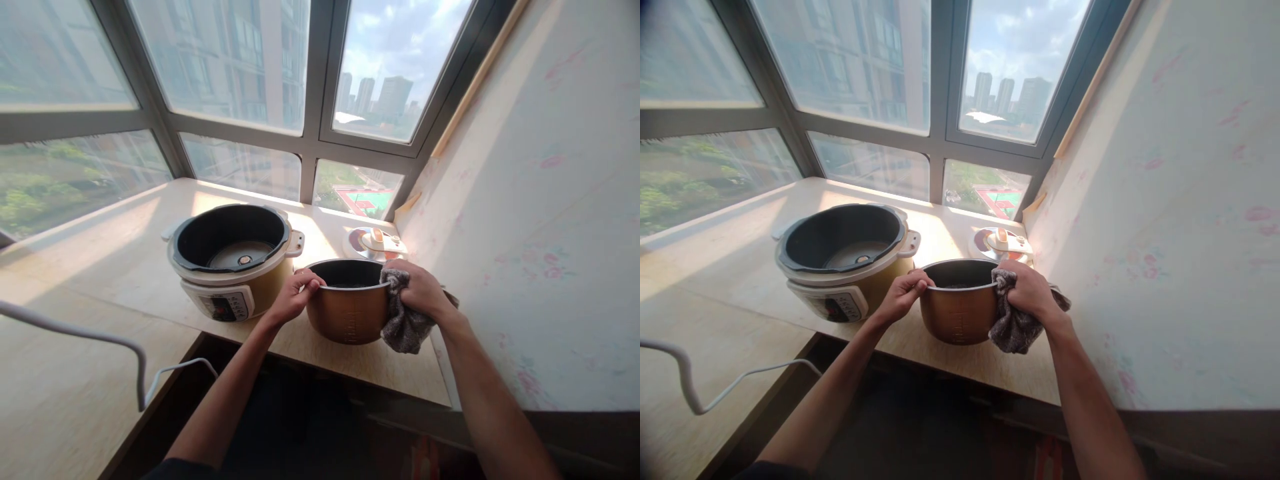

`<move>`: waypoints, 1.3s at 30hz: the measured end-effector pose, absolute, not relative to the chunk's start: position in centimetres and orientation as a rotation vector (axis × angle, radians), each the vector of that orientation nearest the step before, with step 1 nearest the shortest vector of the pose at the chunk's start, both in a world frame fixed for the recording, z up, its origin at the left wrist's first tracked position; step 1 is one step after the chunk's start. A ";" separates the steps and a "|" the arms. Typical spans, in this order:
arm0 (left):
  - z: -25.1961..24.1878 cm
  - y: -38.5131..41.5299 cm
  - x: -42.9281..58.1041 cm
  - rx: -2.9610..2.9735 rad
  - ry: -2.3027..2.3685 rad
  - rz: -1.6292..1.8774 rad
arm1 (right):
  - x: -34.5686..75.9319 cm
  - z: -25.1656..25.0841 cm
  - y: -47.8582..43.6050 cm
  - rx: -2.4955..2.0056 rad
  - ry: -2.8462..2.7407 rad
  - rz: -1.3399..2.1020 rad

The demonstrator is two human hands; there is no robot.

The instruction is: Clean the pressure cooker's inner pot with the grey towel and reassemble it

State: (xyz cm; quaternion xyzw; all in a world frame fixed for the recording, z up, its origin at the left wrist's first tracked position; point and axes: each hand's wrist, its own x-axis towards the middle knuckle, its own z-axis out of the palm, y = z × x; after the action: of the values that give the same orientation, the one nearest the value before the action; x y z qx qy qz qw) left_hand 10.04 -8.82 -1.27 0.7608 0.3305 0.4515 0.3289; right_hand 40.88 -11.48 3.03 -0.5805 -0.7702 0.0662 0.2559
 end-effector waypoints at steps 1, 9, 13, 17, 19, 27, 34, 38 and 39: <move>-0.9 -9.0 9.9 2.049 0.884 1.138 | 40.8 3.2 -11.5 -1.580 -2.094 0.181; 2.7 -11.7 12.4 2.767 1.118 0.765 | 37.4 5.6 -13.8 -1.693 -2.172 0.056; 3.9 -13.7 14.9 2.822 1.190 0.755 | 35.7 6.0 -15.3 -1.832 -2.118 -0.054; 4.1 -14.6 17.0 2.799 1.214 0.752 | 34.1 5.8 -16.8 -1.858 -2.072 -0.132; 3.8 -14.5 17.5 2.770 1.240 0.769 | 33.4 5.7 -17.6 -1.843 -2.038 -0.139; 2.7 -13.1 16.8 2.373 1.486 1.143 | 33.0 3.4 -20.2 -1.603 -1.969 -0.191; 1.7 -11.4 15.9 1.900 1.369 1.419 | 39.0 2.4 -17.8 -1.504 -2.017 0.133; 0.8 -10.6 15.9 1.675 1.244 1.484 | 42.8 1.5 -14.0 -1.324 -1.956 0.574; 0.6 -10.4 15.9 1.621 1.228 1.503 | 43.5 1.1 -13.0 -1.296 -1.917 0.659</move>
State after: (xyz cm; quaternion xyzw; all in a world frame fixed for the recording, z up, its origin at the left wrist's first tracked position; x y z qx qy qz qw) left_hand 15.90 -10.43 0.61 0.6110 0.4629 0.5669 0.3018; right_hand 43.51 -12.99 1.11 -0.5027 -0.7434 0.2557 0.3596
